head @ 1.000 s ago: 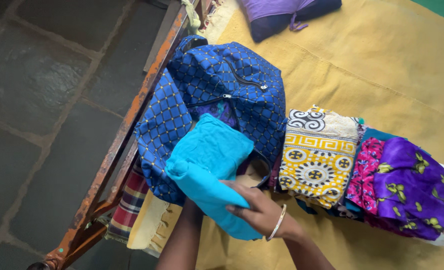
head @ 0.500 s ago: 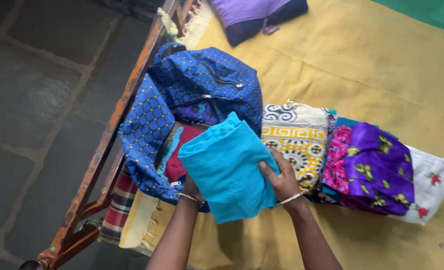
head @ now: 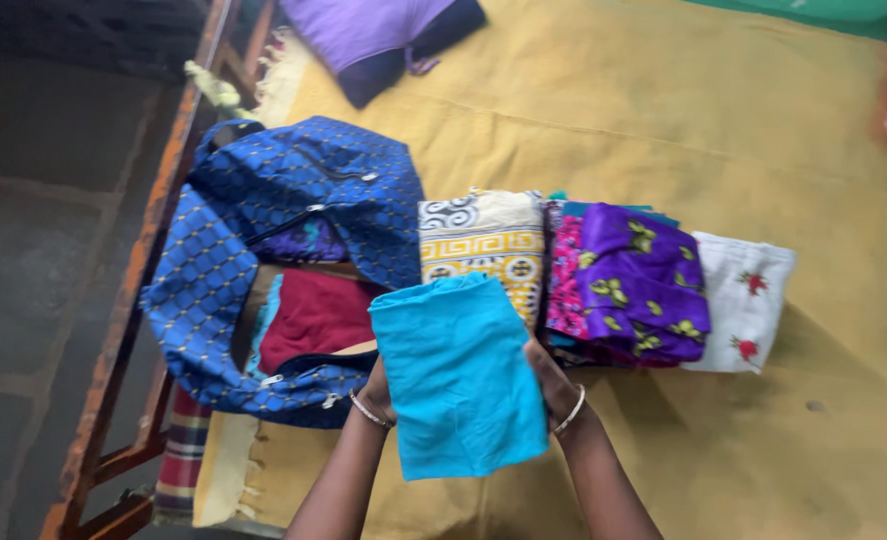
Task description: The person takes various folded clothes out of a blue bag by hand and arranges them in separate stacks on a bed.
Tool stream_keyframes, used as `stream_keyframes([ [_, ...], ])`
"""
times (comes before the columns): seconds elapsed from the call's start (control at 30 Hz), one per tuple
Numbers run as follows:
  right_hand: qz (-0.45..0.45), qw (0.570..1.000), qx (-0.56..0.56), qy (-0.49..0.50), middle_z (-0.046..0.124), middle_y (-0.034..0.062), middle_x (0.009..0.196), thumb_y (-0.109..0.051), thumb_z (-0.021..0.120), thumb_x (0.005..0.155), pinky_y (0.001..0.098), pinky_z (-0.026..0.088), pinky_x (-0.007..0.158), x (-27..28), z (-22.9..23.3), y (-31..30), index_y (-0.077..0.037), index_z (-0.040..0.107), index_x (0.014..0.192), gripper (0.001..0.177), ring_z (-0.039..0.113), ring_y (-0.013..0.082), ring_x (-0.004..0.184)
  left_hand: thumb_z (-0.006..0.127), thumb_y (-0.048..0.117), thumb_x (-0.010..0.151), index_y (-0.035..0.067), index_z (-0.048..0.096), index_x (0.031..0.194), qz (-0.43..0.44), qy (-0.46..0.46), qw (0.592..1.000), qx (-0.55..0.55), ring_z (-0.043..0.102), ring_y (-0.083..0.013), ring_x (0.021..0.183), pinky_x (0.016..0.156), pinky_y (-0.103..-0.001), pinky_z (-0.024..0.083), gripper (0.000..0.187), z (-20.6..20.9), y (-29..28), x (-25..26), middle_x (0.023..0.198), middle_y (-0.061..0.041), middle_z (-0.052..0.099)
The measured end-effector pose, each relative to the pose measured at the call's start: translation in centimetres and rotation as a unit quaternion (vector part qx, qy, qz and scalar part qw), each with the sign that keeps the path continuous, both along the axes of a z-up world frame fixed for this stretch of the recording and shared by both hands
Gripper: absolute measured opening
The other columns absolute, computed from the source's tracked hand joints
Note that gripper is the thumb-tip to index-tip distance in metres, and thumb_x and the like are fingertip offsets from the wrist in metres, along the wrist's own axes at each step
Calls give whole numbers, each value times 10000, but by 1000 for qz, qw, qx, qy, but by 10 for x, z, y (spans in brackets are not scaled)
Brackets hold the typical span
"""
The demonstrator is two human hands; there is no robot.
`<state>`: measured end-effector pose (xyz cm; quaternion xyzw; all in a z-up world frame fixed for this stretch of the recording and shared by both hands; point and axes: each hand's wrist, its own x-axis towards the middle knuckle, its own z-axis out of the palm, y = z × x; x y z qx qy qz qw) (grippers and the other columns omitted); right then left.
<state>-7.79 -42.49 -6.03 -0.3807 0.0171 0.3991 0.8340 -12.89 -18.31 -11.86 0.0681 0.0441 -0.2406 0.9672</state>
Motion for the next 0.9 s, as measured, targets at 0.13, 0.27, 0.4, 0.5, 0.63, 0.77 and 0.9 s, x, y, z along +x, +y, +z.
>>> stream_keyframes([
  [0.13,-41,979,-179,-94,513,104,1509,-315,745,857,414,419,1124,-6,30,-40,-110,283,1596,895,506,227,1366,482,423,1035,82,366,1563,-33,-13,985,166,538,-300,1369,1133,-482,475,639,13,-40,11,1554,-147,482],
  [0.27,-121,971,-184,-90,528,96,1490,-202,754,855,409,419,1113,1,31,-97,-111,302,1603,879,517,230,1332,457,504,1034,51,406,1551,-82,51,982,165,589,-270,1305,1085,-435,515,689,22,-99,41,1498,-154,549],
  [0.4,-212,952,-209,-69,576,102,1445,-168,741,841,428,459,1083,18,29,-170,-120,349,1588,844,567,253,1295,401,615,1003,32,436,1530,-91,88,969,211,603,-259,1247,1039,-437,517,787,50,-164,80,1449,-164,580],
  [0.5,-275,933,-223,-61,584,77,1444,-136,728,855,421,462,1082,22,28,-223,-120,384,1570,793,572,237,1295,408,642,980,78,380,1568,-95,49,964,242,560,-233,1315,1085,-405,474,815,72,-217,88,1501,-117,544],
  [0.63,-306,921,-234,-65,592,66,1435,-106,708,867,401,471,1069,17,17,-289,-137,406,1560,756,582,223,1285,655,440,910,126,253,1603,-111,-64,922,366,468,-235,1378,1122,-417,424,860,80,-285,90,1546,-99,447],
  [0.77,-327,912,-236,-77,605,70,1406,-68,706,867,411,489,1053,27,-8,-351,-123,434,1539,727,591,229,1262,747,257,886,92,238,1609,-96,-101,873,467,486,-243,1397,1130,-377,419,900,51,-354,97,1541,-140,485],
  [0.9,-330,896,-281,-94,624,58,1393,-52,700,867,403,489,1061,64,-30,-393,-121,455,1522,702,601,219,1256,727,141,926,58,248,1607,25,-148,824,546,425,-249,1462,1176,-358,355,837,-1,-418,122,1597,-161,430],
])
